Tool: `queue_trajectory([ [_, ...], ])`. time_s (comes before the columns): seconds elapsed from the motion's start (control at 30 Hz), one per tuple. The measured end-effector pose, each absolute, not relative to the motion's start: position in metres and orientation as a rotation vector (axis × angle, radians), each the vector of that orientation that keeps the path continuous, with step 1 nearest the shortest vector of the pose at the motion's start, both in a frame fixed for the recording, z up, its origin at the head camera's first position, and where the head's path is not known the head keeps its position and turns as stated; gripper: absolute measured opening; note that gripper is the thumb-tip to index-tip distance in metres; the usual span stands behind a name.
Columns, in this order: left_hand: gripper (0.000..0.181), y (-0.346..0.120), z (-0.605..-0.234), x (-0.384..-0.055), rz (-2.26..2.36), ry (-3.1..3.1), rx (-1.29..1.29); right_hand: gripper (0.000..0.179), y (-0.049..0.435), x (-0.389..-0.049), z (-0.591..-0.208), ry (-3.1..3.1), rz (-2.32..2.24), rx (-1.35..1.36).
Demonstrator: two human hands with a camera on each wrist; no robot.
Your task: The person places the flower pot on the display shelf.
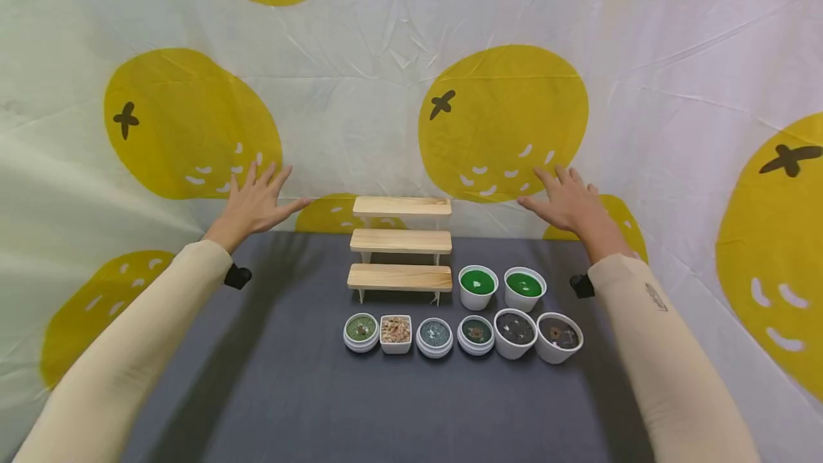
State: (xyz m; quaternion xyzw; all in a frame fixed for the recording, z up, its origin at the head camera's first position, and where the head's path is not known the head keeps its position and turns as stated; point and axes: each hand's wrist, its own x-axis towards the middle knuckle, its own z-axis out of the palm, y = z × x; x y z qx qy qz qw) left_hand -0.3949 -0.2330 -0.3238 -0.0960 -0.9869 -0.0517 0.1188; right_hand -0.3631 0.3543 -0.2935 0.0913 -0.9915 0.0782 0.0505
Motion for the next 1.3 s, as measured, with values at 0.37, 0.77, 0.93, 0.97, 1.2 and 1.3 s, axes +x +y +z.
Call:
queue_trajectory([
  [0.37,0.105,-0.232,-0.333,-0.371,-0.398,-2.855,-0.225,0.087,0.343,-0.341,-0.303,-2.917,0.209,0.345],
  [0.77,0.093,-0.214,-0.366,-0.33,-0.738,-2.798,-0.28,0.067,0.308,-0.288,-0.319,-2.819,0.356,0.469],
  [0.93,0.09,-0.2,-0.376,-0.315,-0.989,-2.766,-0.307,0.068,0.291,-0.271,-0.325,-2.867,0.495,0.543],
  [0.97,0.09,-0.197,-0.378,-0.312,-1.056,-2.758,-0.311,0.069,0.288,-0.269,-0.327,-2.872,0.511,0.559],
  [1.2,0.081,-0.174,-0.396,-0.297,-1.542,-2.681,-0.249,0.068,0.269,-0.262,-0.341,-2.903,0.598,0.694],
  [1.3,0.074,-0.163,-0.406,-0.296,-1.716,-2.596,-0.22,0.068,0.266,-0.264,-0.349,-2.915,0.628,0.71],
])
